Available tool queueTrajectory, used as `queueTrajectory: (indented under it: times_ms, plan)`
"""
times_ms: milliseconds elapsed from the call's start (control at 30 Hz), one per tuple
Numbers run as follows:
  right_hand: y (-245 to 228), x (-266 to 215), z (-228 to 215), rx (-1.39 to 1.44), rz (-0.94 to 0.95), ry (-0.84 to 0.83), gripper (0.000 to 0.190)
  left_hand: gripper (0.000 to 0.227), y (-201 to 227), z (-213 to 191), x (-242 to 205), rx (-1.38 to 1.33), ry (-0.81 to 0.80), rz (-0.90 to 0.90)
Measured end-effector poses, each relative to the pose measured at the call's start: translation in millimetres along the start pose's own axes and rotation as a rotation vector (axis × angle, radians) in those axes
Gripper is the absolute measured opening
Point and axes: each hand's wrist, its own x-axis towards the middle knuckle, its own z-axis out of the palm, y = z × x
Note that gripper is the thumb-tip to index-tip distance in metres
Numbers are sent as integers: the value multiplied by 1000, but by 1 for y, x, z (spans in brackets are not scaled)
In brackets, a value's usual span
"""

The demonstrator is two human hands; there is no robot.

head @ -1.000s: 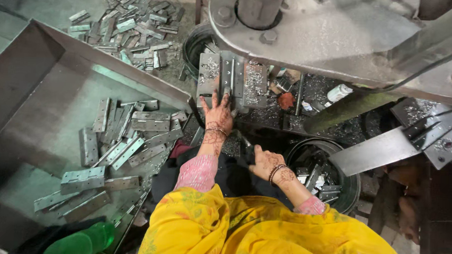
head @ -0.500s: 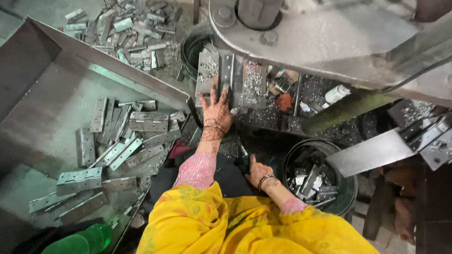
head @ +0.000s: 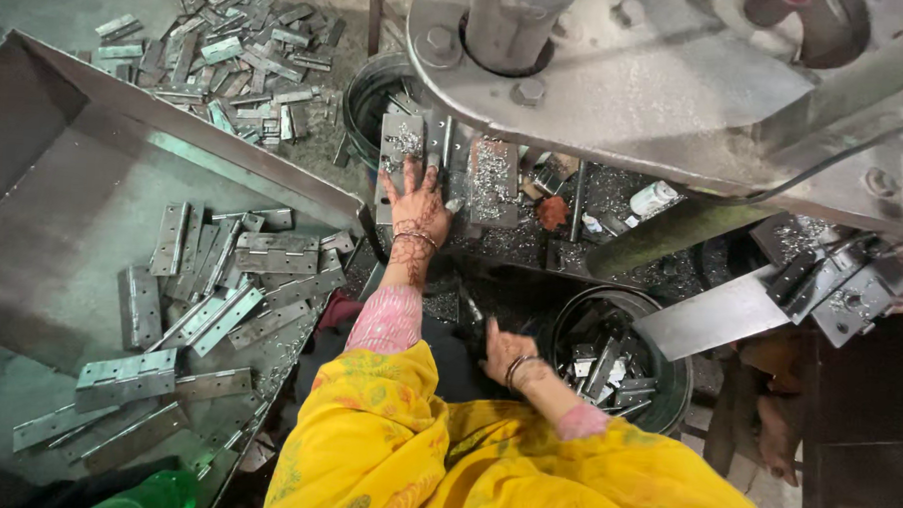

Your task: The person operates a manual press machine to process small metal pieces. They repeatedly pick up metal pieces from a bin, place them under the press, and activate the machine using a lever. Processed pieces are then moved to a collection area.

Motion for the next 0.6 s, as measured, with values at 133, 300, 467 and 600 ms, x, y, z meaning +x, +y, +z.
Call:
queueTrajectory:
  times_ms: [133,300,467,600]
  plan:
    - [18,22,49,-28,15,20,99,58,-3,1,-5,43,42,29]
    - [24,39,53,-17,30,41,99,49,-14,-3,-29,50,261,57]
    - [11,6,9,61,51,-6,84,39,-82,-20,-82,-66,263,-94]
    - [-1,-23,-43,31,33,9,85,34,-186,-22,-142,-143,374,-160]
